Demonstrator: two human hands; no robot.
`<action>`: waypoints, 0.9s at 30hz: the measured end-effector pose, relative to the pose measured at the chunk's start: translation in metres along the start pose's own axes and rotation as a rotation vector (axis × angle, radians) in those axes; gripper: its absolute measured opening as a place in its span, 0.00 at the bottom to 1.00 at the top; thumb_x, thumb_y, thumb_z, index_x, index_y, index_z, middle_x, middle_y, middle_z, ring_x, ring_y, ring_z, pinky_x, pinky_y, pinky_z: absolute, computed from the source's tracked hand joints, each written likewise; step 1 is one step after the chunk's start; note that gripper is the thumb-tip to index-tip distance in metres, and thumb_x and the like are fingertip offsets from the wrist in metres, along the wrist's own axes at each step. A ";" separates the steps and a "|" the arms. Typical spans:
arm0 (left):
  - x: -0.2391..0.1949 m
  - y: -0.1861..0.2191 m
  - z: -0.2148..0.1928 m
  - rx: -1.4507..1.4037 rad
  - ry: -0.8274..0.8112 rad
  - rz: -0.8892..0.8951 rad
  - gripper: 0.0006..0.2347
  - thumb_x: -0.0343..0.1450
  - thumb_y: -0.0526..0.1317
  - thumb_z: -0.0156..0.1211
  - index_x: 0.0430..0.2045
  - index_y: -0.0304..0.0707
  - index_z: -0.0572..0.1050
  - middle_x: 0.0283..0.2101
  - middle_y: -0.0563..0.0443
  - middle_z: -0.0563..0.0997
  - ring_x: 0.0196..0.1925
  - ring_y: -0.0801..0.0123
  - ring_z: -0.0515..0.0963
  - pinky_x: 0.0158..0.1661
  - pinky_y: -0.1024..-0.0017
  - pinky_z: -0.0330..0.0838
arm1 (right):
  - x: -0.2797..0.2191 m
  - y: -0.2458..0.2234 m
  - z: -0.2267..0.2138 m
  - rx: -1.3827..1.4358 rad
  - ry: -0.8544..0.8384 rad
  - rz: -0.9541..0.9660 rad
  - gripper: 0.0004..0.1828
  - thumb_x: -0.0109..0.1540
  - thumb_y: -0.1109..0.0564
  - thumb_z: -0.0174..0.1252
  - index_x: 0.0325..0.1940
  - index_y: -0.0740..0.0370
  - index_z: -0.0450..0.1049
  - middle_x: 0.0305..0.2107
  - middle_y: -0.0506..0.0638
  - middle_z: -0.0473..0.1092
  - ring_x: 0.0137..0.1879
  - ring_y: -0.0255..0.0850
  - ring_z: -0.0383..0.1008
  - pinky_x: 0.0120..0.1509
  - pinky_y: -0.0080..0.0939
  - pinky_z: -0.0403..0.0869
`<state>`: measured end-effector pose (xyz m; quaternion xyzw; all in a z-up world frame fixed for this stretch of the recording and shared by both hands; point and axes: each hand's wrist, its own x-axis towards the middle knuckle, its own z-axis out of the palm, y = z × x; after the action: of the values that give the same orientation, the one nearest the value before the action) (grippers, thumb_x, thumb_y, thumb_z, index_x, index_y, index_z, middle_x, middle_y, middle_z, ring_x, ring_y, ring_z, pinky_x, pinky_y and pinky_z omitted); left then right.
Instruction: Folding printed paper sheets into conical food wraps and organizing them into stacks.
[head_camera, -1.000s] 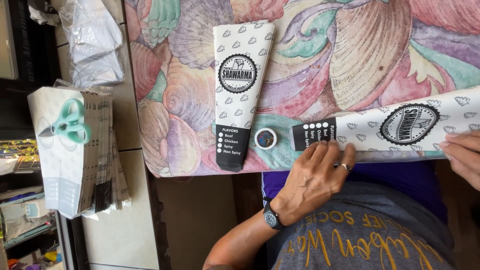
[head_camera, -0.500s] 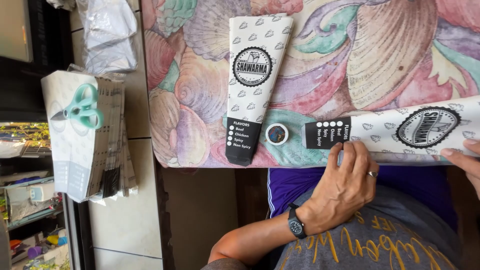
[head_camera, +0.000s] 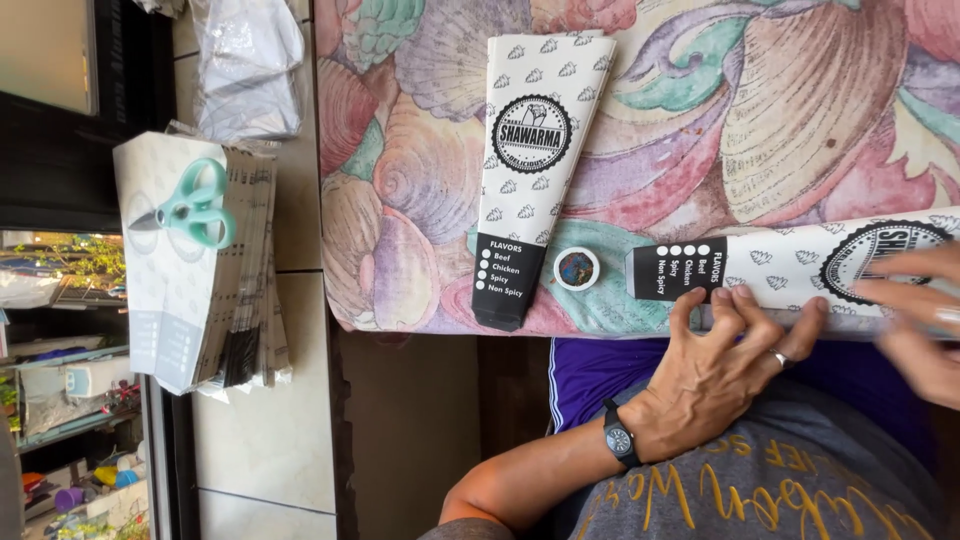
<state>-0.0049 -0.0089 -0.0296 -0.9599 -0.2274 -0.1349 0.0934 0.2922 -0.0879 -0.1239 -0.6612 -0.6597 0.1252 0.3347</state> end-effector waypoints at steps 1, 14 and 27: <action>-0.001 0.001 0.004 -0.045 0.000 0.005 0.21 0.77 0.33 0.46 0.68 0.51 0.63 0.58 0.43 0.73 0.61 0.57 0.76 0.62 0.53 0.76 | 0.070 -0.081 -0.010 -0.077 -0.016 -0.211 0.08 0.66 0.64 0.59 0.49 0.60 0.77 0.53 0.58 0.72 0.56 0.55 0.72 0.68 0.56 0.69; -0.024 0.039 0.071 -0.450 -0.074 -0.003 0.11 0.77 0.35 0.52 0.50 0.48 0.79 0.55 0.46 0.76 0.65 0.49 0.68 0.55 0.28 0.68 | 0.164 -0.202 0.002 -0.092 -0.338 -0.668 0.10 0.60 0.65 0.63 0.44 0.72 0.78 0.53 0.61 0.68 0.56 0.46 0.72 0.65 0.45 0.79; 0.000 0.006 0.012 0.075 -0.091 0.046 0.27 0.80 0.42 0.53 0.75 0.56 0.51 0.57 0.50 0.69 0.60 0.65 0.68 0.60 0.58 0.78 | 0.165 -0.143 0.013 0.204 -0.316 -0.560 0.18 0.57 0.61 0.65 0.50 0.73 0.76 0.48 0.57 0.75 0.54 0.51 0.74 0.57 0.44 0.78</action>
<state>0.0000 -0.0113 -0.0415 -0.9659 -0.2141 -0.0803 0.1217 0.1876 0.0603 -0.0008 -0.3897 -0.8435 0.1946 0.3143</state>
